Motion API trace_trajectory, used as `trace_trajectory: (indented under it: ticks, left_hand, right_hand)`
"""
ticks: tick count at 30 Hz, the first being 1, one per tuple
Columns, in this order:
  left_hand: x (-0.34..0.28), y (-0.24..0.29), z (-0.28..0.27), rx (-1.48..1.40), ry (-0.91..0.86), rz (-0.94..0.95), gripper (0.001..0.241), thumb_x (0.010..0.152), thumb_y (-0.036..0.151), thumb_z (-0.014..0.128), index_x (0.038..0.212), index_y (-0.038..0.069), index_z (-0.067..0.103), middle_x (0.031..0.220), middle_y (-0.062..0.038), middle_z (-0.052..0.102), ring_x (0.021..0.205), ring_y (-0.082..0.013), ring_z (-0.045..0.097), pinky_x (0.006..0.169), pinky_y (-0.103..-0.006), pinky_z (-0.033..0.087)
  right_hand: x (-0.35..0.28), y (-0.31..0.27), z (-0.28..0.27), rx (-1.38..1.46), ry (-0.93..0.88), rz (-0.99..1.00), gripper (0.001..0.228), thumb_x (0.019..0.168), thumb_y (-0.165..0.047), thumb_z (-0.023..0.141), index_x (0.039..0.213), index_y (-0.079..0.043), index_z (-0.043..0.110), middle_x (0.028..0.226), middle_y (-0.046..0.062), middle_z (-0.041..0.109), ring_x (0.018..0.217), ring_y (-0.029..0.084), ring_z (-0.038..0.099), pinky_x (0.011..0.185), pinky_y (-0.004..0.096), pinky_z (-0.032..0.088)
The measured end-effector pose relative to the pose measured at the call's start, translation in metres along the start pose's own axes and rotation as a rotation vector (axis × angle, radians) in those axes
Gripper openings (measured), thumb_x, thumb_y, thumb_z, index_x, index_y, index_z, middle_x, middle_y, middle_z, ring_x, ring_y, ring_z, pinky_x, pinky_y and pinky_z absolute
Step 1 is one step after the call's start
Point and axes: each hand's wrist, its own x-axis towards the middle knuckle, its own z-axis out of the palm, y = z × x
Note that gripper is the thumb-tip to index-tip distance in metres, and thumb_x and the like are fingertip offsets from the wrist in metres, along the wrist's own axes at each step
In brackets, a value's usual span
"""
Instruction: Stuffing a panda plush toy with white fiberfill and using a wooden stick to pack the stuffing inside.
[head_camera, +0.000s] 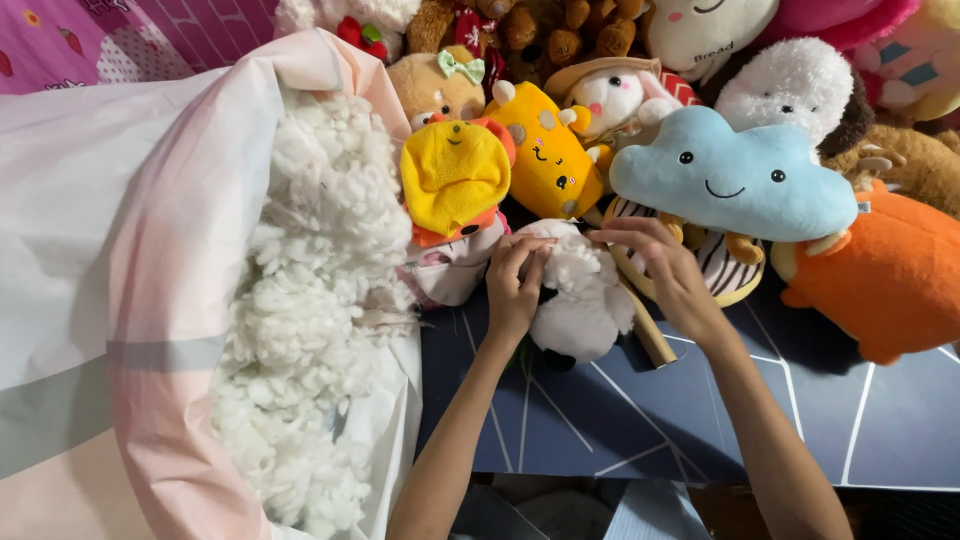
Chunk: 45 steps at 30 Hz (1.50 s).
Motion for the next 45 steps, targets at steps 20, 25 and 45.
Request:
trace_trajectory:
  ticks: [20,25,45]
  left_hand:
    - [0.0,-0.005,0.001,0.032,0.004,0.078,0.02,0.108,0.019,0.054,0.106,0.013,0.072,0.098,-0.002,0.057,0.113,-0.0294,0.062,0.096,-0.0449,0.053]
    - [-0.001,-0.004,0.001,0.046,0.008,0.079,0.018,0.107,0.018,0.055,0.105,0.013,0.072,0.096,-0.003,0.057,0.111,-0.0299,0.063,0.095,-0.0459,0.053]
    - [-0.002,-0.009,0.002,0.08,0.026,0.178,0.027,0.106,0.025,0.051,0.107,0.007,0.071,0.106,-0.008,0.063,0.106,-0.024,0.063,0.098,-0.0392,0.053]
  right_hand:
    - [-0.103,0.0,0.006,-0.425,0.185,0.454,0.036,0.091,-0.011,0.074,0.124,-0.011,0.059,0.109,0.018,0.068,0.089,0.039,0.075,0.068,0.048,0.062]
    - [-0.094,0.027,0.002,-0.152,0.458,0.302,0.038,0.09,-0.013,0.083,0.124,-0.006,0.068,0.111,0.015,0.066,0.102,0.03,0.07,0.086,0.041,0.058]
    - [-0.025,-0.02,-0.065,0.827,0.838,0.113,0.044,0.097,-0.04,0.065,0.068,-0.022,0.037,0.054,-0.007,0.025,0.051,0.007,0.024,0.06,0.026,0.035]
